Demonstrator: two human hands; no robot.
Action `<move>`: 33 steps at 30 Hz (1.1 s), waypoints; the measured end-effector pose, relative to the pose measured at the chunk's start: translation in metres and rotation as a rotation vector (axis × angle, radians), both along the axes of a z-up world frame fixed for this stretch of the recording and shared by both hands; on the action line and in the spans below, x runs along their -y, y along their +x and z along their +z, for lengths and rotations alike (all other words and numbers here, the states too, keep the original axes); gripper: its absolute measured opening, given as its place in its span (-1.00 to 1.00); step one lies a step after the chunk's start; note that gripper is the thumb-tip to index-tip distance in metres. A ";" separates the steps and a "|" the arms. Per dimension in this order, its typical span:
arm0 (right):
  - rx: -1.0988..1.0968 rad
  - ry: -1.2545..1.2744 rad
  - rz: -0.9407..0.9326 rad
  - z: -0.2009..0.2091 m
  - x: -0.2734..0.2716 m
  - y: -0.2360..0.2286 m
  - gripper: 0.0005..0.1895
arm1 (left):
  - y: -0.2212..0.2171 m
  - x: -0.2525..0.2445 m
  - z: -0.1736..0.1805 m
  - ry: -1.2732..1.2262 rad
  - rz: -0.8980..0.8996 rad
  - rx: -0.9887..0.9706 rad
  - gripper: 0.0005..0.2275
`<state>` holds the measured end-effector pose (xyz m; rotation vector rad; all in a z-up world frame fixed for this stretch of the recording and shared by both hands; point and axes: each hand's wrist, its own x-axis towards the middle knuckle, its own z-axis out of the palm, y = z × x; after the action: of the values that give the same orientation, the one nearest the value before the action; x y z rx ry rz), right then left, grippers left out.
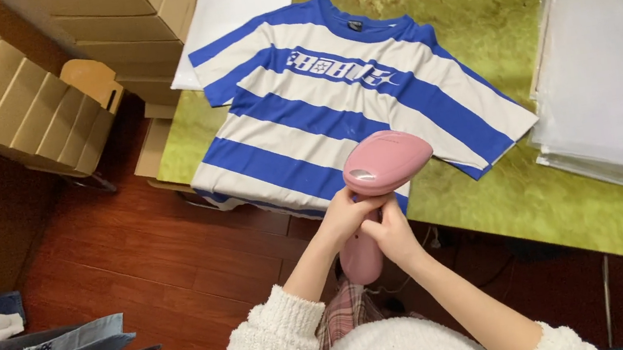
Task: The person uses a pink handheld garment steamer to remove wrinkles from a blue and white striped t-shirt laid on a green table. They hold the shirt with one hand while moving the steamer over the chest, sleeves, and lower body, then flip the shirt to steam the back.
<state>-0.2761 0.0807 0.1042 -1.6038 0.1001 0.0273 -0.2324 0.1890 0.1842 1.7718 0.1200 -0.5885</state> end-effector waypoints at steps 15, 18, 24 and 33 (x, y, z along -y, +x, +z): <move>0.102 -0.371 0.169 0.080 0.070 0.099 -0.73 | 0.081 -0.101 0.029 -0.238 0.119 0.081 -0.81; -0.061 -0.631 -0.208 0.013 0.175 0.125 -0.77 | 0.096 -0.102 0.031 -0.149 0.075 0.108 -0.83; -0.273 -1.044 -0.309 -0.039 0.290 0.142 -0.28 | 0.104 -0.084 0.044 -0.132 0.068 0.106 -0.84; -0.503 -0.940 -0.169 -0.050 0.316 0.194 -0.26 | 0.108 -0.028 0.044 -0.105 0.219 0.097 -0.82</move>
<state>-0.0819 -0.2350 0.0546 -2.4873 0.7247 0.2882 -0.1240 0.2173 0.2277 1.6558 0.2090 -0.3445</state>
